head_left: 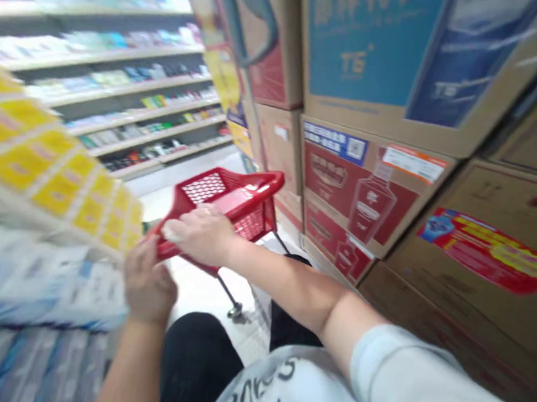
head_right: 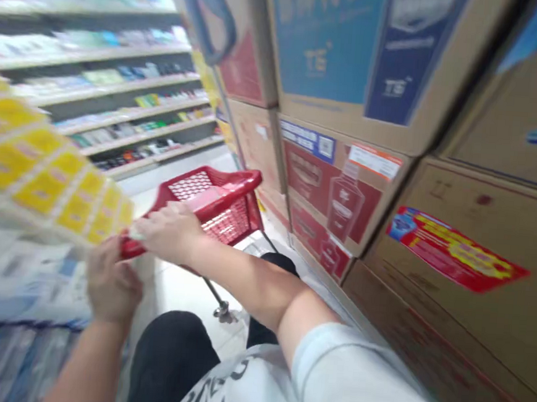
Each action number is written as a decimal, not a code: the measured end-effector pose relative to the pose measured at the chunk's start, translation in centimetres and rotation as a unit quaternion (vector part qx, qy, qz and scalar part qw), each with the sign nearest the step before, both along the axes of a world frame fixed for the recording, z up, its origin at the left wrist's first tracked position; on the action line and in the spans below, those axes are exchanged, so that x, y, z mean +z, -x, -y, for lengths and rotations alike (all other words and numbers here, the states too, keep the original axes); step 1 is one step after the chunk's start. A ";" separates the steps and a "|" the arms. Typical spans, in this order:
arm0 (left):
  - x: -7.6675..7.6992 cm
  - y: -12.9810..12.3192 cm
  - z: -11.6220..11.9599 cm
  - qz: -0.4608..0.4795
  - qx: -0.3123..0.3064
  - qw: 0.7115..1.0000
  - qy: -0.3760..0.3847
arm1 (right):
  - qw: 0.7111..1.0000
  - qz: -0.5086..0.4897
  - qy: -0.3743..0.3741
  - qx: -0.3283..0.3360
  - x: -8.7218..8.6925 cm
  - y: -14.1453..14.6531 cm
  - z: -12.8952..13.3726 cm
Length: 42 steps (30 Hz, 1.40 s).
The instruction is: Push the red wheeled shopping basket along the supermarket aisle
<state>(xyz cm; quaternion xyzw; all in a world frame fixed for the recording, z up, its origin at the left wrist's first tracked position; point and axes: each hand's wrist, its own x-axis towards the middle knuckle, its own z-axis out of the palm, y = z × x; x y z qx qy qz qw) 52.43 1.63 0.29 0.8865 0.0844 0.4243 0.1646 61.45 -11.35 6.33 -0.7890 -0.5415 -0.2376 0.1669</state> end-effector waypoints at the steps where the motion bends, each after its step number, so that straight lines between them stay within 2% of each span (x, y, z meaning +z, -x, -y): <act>1: 0.1 0.9 -0.8 0.021 0.007 0.999 -0.029 | 0.999 0.000 -0.034 0.016 -0.5 0.3 -0.4; 3: 0.1 1.6 -1.4 0.051 0.002 0.996 -0.071 | 0.994 0.012 -0.090 0.064 -1.8 0.2 -0.8; 6: -0.1 1.3 -1.1 0.078 0.035 0.995 -0.051 | 0.992 0.010 -0.089 0.088 -2.7 0.0 -1.3; 9: 0.0 1.4 -0.5 0.084 0.042 0.995 -0.032 | 0.995 -0.001 -0.077 0.061 -2.9 0.8 -2.3; 13: -0.1 2.1 -0.4 0.080 0.031 0.996 -0.032 | 0.991 0.046 -0.126 0.032 -3.9 2.0 -3.0; 16: -0.4 2.3 -0.6 0.096 0.036 0.994 -0.025 | 0.993 0.056 -0.089 0.046 -3.1 1.8 -3.3; 18: -0.6 2.2 -0.6 0.109 0.047 0.993 -0.017 | 0.998 0.034 -0.037 0.035 -2.0 1.4 -3.6; 20: -0.8 2.1 -0.6 0.113 0.053 0.992 -0.018 | 0.999 0.026 -0.018 0.020 -1.7 1.2 -3.9; 24: -0.7 2.4 -0.5 0.094 0.044 0.994 -0.038 | 0.990 0.088 -0.103 0.046 -3.5 1.5 -3.3; 26: -0.6 2.6 -0.5 0.089 0.039 0.994 -0.043 | 0.985 0.104 -0.116 0.074 -4.1 1.3 -2.9; 28: -0.4 2.8 -0.4 0.090 0.039 0.994 -0.041 | 0.988 0.082 -0.101 0.079 -3.8 0.9 -2.7; 31: -0.2 3.0 -0.2 0.091 0.040 0.994 -0.041 | 0.993 0.039 -0.095 0.049 -3.0 0.6 -2.3; 35: 0.2 3.6 0.1 0.069 0.032 0.995 -0.071 | 0.989 0.058 -0.116 0.067 -2.9 1.3 -0.8; 39: 1.6 3.2 1.4 0.055 0.101 0.991 -0.069 | 0.986 0.040 -0.063 0.149 -1.7 0.4 0.5; 40: 1.9 2.9 1.9 0.053 0.118 0.989 -0.068 | 0.986 0.026 -0.051 0.154 -1.4 0.1 0.6; 42: 2.2 2.1 2.8 0.051 0.125 0.988 -0.075 | 0.991 0.003 -0.071 0.113 -1.3 -0.4 0.6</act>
